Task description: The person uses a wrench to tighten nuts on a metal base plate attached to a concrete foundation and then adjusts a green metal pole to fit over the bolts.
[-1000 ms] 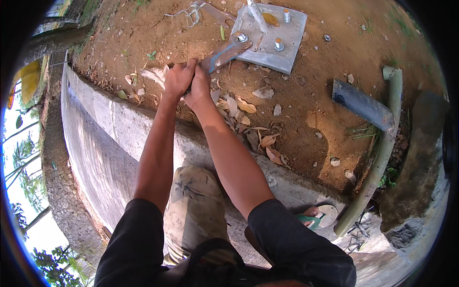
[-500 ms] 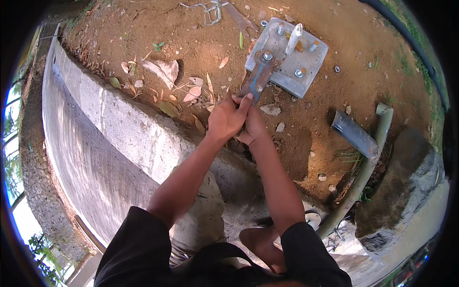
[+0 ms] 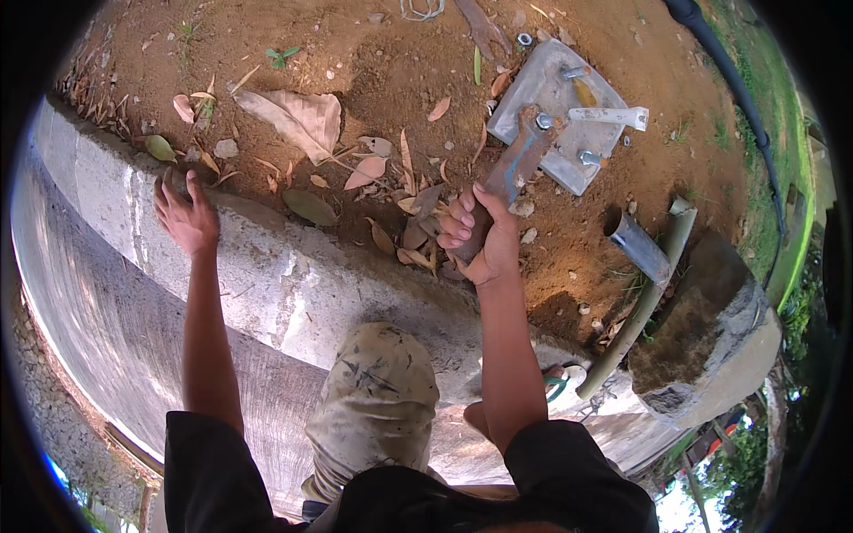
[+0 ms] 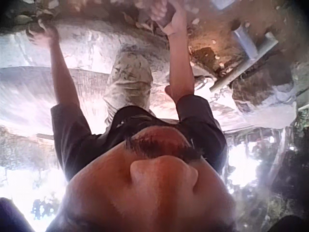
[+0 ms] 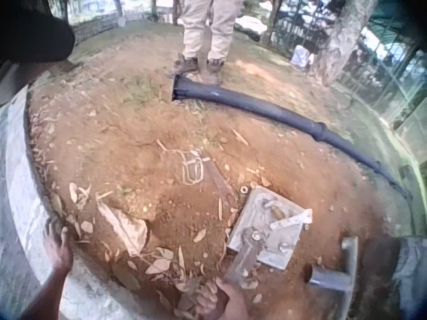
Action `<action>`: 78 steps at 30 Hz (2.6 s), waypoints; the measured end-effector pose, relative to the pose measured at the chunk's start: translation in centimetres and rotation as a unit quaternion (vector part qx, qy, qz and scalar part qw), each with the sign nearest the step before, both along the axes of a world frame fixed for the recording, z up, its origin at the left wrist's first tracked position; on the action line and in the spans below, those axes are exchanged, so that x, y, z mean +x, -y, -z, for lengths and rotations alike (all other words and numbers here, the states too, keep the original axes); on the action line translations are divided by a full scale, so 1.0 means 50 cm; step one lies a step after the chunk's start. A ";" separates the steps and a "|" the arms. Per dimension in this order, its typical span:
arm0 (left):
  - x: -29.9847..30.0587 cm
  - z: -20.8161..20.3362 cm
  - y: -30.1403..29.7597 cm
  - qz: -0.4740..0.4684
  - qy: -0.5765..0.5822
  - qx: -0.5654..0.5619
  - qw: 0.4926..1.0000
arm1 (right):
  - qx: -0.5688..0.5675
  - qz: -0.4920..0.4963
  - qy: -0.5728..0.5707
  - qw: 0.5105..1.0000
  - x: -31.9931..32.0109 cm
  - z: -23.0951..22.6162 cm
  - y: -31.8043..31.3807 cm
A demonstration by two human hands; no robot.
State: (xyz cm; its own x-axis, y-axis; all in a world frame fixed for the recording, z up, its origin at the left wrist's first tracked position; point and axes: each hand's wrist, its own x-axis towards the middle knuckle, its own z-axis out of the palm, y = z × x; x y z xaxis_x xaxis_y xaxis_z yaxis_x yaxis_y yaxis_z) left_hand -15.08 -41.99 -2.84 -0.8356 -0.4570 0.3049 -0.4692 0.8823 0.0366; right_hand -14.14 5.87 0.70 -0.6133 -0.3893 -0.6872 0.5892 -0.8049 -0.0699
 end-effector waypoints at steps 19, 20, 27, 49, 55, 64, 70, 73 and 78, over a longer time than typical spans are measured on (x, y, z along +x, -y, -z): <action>-0.032 0.004 -0.039 -0.006 0.089 0.000 0.996 | 0.028 0.189 -0.040 0.981 -0.086 0.008 0.208; -0.033 0.003 -0.043 -0.006 0.093 0.001 0.996 | 0.028 0.217 -0.047 0.975 -0.100 0.011 0.211; -0.031 -0.009 -0.038 -0.011 0.117 0.002 0.993 | 0.022 0.335 -0.073 0.939 -0.198 0.058 0.240; -0.037 -0.012 -0.044 -0.015 0.126 0.019 0.992 | 0.085 0.376 -0.120 0.915 -0.252 0.124 0.277; -0.033 -0.007 -0.044 -0.015 0.115 0.025 0.993 | 0.068 0.398 -0.129 0.906 -0.274 0.126 0.264; -0.034 -0.013 -0.048 -0.011 0.117 0.026 0.993 | 0.036 0.355 -0.131 0.925 -0.226 0.117 0.248; -0.037 -0.007 -0.042 -0.031 0.143 0.015 0.989 | -0.052 0.344 -0.124 0.929 -0.223 0.080 0.227; -0.066 -0.034 -0.070 -0.079 0.207 -0.037 0.974 | -0.077 0.343 -0.124 0.928 -0.224 0.069 0.233; -0.276 -0.139 -0.453 0.247 0.075 0.346 0.902 | -0.124 0.332 -0.123 0.927 -0.225 0.080 0.199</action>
State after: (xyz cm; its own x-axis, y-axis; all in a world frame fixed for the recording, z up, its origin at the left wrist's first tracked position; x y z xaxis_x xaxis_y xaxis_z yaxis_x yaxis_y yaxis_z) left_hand -28.90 -19.35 4.13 -0.9975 -0.0555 -0.0440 -0.0708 0.7756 0.6272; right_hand -25.39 -4.06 -3.28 -0.9009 0.0026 -0.4341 -0.0505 -0.9938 0.0989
